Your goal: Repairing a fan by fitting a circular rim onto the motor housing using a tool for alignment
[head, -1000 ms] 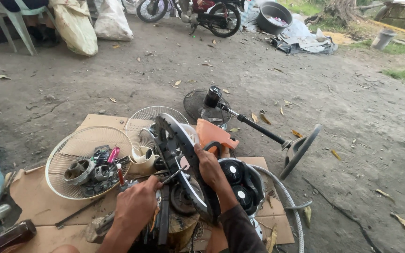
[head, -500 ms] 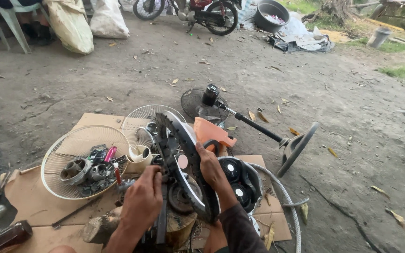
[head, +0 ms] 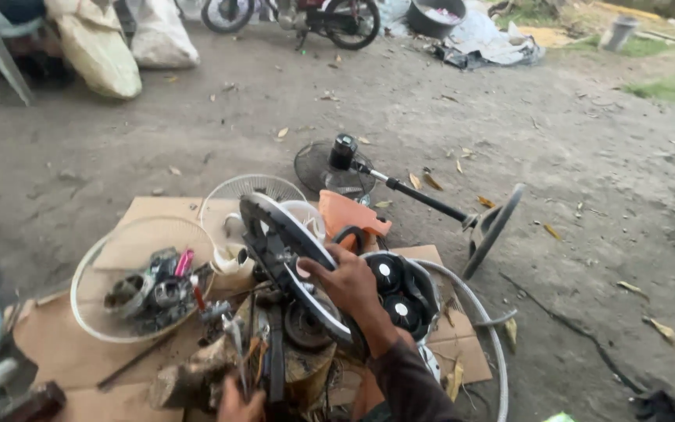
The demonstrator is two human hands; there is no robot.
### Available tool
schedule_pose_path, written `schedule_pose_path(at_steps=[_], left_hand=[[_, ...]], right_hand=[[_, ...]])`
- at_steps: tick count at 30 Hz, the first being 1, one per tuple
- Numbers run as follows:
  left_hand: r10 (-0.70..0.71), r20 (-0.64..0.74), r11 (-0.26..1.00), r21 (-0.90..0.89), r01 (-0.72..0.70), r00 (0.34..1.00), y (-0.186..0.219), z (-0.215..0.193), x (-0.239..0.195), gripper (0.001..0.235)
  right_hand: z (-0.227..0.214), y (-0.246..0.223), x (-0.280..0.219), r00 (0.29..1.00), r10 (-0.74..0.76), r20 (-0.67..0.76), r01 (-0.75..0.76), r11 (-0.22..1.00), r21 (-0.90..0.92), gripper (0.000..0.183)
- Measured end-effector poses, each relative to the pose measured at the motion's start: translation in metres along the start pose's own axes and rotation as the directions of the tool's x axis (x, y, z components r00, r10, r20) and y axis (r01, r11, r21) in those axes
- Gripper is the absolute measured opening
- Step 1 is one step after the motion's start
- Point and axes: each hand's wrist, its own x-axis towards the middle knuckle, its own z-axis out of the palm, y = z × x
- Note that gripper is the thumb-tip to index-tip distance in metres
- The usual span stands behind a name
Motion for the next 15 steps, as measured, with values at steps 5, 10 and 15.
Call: schedule_pose_path(at_steps=[5,10,15], left_hand=[[0.12,0.113,0.993,-0.001,-0.12,0.986,0.364,-0.131,-0.133,0.078],[0.88,-0.269,0.423,0.07,-0.903,0.391,0.401,-0.131,-0.142,0.062],[0.812,0.121,0.501,0.357,-0.789,0.571,0.382,-0.087,-0.088,0.052]], right_hand=[[0.016,0.015,0.02,0.993,-0.105,0.053,0.102,0.993,0.063,0.072],[0.017,0.028,0.026,0.996,0.026,0.081,-0.052,0.939,0.34,0.07],[0.017,0.045,0.038,0.998,0.028,0.055,-0.044,0.941,0.335,0.081]])
